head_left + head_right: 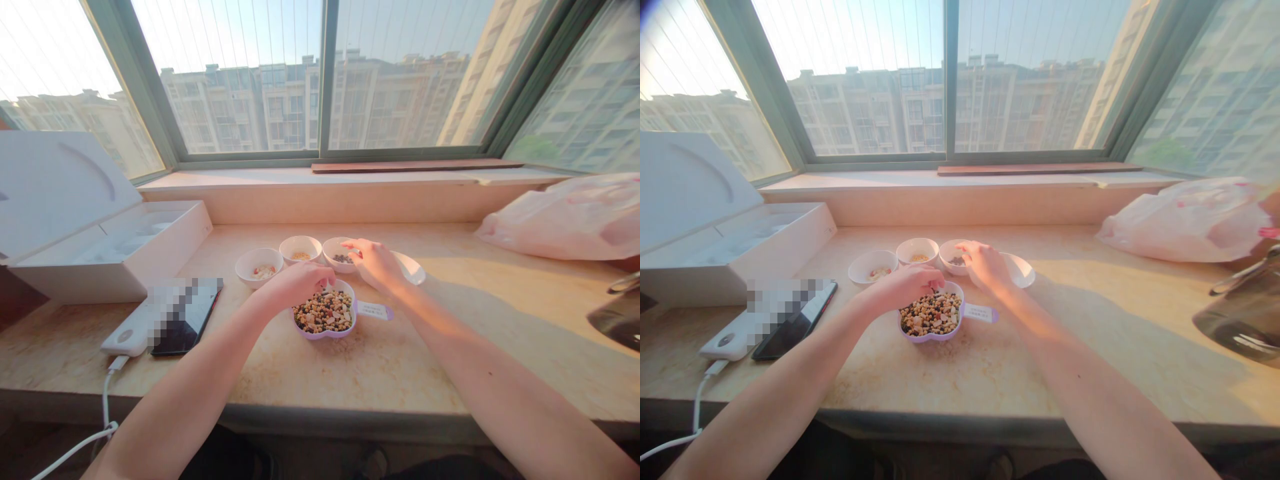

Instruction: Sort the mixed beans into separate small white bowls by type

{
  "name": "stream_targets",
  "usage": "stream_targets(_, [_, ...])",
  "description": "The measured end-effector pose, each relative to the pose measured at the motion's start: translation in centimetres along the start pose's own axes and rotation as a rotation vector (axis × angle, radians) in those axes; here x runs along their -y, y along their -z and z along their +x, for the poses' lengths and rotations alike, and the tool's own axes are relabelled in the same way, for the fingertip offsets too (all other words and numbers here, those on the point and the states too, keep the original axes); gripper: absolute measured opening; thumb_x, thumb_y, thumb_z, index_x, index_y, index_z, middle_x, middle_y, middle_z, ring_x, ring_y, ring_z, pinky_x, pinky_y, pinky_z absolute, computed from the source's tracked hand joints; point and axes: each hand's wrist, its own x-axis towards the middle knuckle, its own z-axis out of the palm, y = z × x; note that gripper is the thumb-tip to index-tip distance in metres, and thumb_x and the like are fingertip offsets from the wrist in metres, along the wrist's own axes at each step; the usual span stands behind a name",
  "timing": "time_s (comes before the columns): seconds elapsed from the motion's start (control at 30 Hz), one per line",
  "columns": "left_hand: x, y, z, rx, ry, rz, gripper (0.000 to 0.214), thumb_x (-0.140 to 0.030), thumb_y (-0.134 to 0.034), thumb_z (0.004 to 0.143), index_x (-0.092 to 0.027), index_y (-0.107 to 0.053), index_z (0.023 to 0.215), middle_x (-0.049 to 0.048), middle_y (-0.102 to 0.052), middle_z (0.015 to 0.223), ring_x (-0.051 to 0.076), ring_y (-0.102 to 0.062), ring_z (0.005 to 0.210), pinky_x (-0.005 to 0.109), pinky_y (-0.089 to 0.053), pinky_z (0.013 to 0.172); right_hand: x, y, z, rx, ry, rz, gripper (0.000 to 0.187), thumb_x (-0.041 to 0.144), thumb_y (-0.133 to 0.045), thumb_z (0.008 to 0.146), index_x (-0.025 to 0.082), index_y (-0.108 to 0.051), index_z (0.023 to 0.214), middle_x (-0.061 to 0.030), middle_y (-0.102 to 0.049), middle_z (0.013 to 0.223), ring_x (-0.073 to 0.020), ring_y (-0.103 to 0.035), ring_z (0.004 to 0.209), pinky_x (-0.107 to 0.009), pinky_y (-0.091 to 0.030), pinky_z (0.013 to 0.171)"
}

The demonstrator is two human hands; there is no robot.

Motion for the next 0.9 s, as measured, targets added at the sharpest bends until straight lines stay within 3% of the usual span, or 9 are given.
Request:
stream_targets(0.2, [0.2, 0.1, 0.0, -0.058, 0.009, 0.010, 0.024, -0.008, -0.048, 0.090, -0.020, -0.068, 0.095, 0.0031, -0.072, 0.096, 0.017, -0.065, 0.088, 0.026, -0.046, 0.075, -0.2, 0.0, 0.1, -0.006, 0.000, 0.003, 0.034, 0.015, -0.053, 0.092, 0.022, -0.073, 0.119, -0.0067, -0.075, 0.116, -0.0228, -0.070, 0.096, -0.035, -0.053, 0.085])
stream_targets(0.37, [0.0, 0.6, 0.0, -0.287, 0.027, -0.054, 0.021, -0.015, -0.046, 0.097, -0.018, -0.067, 0.093, 0.0038, -0.072, 0.095, 0.016, -0.065, 0.088, 0.028, -0.048, 0.080, 1.0, 0.5, -0.1, -0.065, -0.018, 0.209, 0.025, 0.025, -0.056, 0.092, 0.019, -0.077, 0.105, -0.0081, -0.077, 0.104, -0.0199, -0.068, 0.083, -0.033, -0.052, 0.080])
stream_targets(0.43, [-0.1, 0.8, 0.1, -0.403, 0.022, -0.061, 0.018, -0.017, -0.049, 0.097, -0.019, -0.066, 0.092, 0.0032, -0.072, 0.096, 0.016, -0.064, 0.090, 0.029, -0.049, 0.085, 1.9, 0.9, -0.4, 0.039, -0.027, 0.404, 0.027, 0.035, -0.059, 0.092, 0.018, -0.077, 0.102, -0.0078, -0.077, 0.100, -0.0182, -0.067, 0.079, -0.030, -0.052, 0.073])
stream_targets(0.5, [-0.1, 0.8, 0.3, -0.482, 0.024, -0.058, 0.013, -0.016, -0.054, 0.095, -0.020, -0.065, 0.091, 0.0018, -0.072, 0.096, 0.016, -0.064, 0.093, 0.030, -0.049, 0.089, 2.6, 1.3, -0.7, 0.234, -0.029, 0.595, 0.036, 0.048, -0.059, 0.092, 0.017, -0.076, 0.096, -0.0068, -0.075, 0.085, -0.0159, -0.063, 0.068, -0.027, -0.049, 0.062])
stream_targets(0.57, [-0.2, 0.8, 0.4, -0.521, 0.024, -0.079, 0.009, -0.015, -0.059, 0.093, -0.021, -0.065, 0.091, 0.0007, -0.072, 0.095, 0.015, -0.064, 0.093, 0.030, -0.049, 0.090, 3.2, 1.4, -1.0, 0.424, -0.042, 0.731, 0.045, 0.058, -0.058, 0.090, 0.016, -0.075, 0.090, -0.0050, -0.069, 0.073, -0.0140, -0.058, 0.059, -0.025, -0.044, 0.053])
stream_targets(0.63, [-0.3, 0.8, 0.4, -0.526, 0.009, -0.100, 0.009, -0.013, -0.060, 0.092, -0.021, -0.065, 0.090, -0.0005, -0.072, 0.092, 0.014, -0.064, 0.090, 0.030, -0.048, 0.091, 3.5, 1.4, -1.2, 0.526, -0.065, 0.813, 0.050, 0.064, -0.058, 0.088, 0.017, -0.073, 0.087, -0.0056, -0.068, 0.074, -0.0131, -0.056, 0.059, -0.024, -0.040, 0.048])
stream_targets(0.73, [-0.5, 0.9, 0.3, -0.505, -0.014, -0.104, 0.014, -0.009, -0.058, 0.091, -0.021, -0.066, 0.088, -0.0015, -0.071, 0.087, 0.014, -0.064, 0.088, 0.030, -0.048, 0.091, 3.6, 1.2, -1.3, 0.528, -0.092, 0.879, 0.053, 0.069, -0.059, 0.084, 0.017, -0.071, 0.087, -0.0082, -0.069, 0.085, -0.0121, -0.054, 0.061, -0.023, -0.039, 0.047])
stream_targets(0.9, [-0.8, 0.7, 0.3, -0.502, -0.005, -0.137, 0.016, -0.011, -0.057, 0.092, -0.021, -0.068, 0.098, 0.0016, -0.071, 0.097, 0.014, -0.064, 0.091, 0.029, -0.050, 0.087, 3.5, 0.7, -1.3, 0.488, -0.101, 0.870, 0.051, 0.066, -0.061, 0.085, 0.017, -0.072, 0.086, -0.0043, -0.063, 0.073, -0.0111, -0.048, 0.057, -0.024, -0.036, 0.048])
